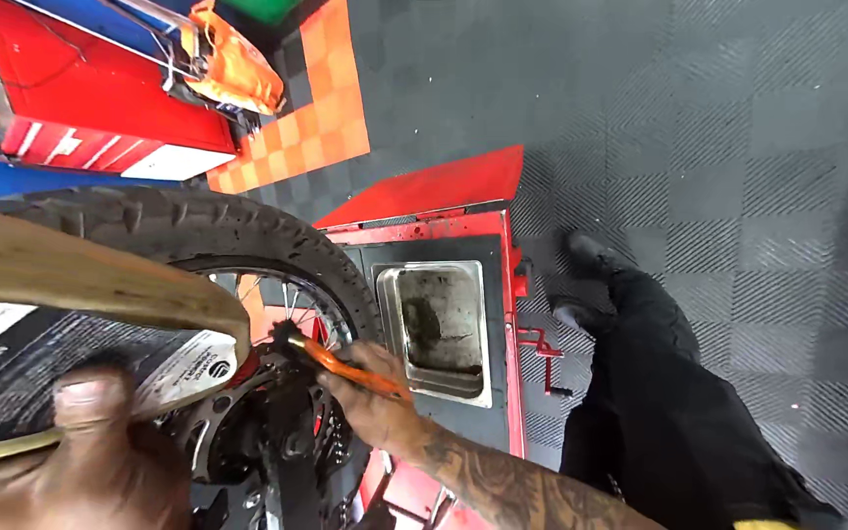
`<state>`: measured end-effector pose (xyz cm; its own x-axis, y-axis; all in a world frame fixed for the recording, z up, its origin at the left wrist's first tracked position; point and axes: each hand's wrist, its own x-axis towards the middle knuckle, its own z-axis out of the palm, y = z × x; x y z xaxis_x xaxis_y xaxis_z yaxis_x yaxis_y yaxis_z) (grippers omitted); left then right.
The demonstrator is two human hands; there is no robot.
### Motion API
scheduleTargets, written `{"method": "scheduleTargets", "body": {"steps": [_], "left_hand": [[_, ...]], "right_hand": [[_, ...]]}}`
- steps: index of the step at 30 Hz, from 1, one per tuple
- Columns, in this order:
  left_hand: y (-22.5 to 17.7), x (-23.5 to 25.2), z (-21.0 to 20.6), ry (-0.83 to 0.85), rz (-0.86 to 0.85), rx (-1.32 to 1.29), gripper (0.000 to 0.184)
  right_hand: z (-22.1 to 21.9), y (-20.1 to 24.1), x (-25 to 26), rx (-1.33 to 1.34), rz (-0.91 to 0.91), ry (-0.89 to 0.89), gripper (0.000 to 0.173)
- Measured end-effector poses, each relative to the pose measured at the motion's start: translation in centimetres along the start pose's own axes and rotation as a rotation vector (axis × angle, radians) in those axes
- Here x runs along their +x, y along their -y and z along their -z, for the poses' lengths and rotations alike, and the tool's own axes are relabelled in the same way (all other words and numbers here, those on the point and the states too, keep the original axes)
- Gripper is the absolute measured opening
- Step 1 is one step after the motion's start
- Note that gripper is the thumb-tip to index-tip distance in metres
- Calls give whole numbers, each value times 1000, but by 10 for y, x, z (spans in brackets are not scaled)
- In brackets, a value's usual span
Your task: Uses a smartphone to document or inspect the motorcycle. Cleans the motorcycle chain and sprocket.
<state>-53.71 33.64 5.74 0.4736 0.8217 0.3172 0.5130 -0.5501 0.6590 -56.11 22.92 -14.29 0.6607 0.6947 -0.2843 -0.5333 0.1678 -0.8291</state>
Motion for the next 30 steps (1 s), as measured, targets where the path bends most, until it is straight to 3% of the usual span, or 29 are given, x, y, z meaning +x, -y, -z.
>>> {"method": "scheduleTargets", "body": {"steps": [3, 5, 8, 11, 15, 19, 22, 24, 26, 28, 30], "left_hand": [[-4, 2, -4, -15, 1, -24, 64], [-2, 1, -2, -8, 16, -28, 65], [7, -2, 1, -11, 0, -56, 66], [7, 1, -3, -33, -10, -82, 70], [11, -3, -6, -46, -6, -75, 70], [8, -6, -7, -73, 32, -74, 63], [12, -7, 0, -79, 45, -61, 65], [10, -7, 1, -98, 31, -52, 63], [-2, -3, 0, -114, 18, -84, 52], [-18, -1, -4, -122, 11, -112, 27], [-23, 1, -3, -106, 5, -112, 9]], "right_hand": [[3, -23, -28, -81, -82, -29, 17], [2, -4, -20, -22, -178, -91, 17], [-11, 17, 0, 35, -147, -73, 15], [4, -18, -25, -87, -123, -36, 18], [9, 3, 0, -17, -22, -8, 15], [24, -27, -11, -79, -69, 83, 20], [24, 0, 10, -11, -50, 72, 16], [21, 9, 30, 19, -24, 190, 15], [32, -10, 25, -30, -62, 244, 18], [51, -20, 32, -55, -131, 279, 19], [50, 9, 62, -31, -152, 350, 20]]}}
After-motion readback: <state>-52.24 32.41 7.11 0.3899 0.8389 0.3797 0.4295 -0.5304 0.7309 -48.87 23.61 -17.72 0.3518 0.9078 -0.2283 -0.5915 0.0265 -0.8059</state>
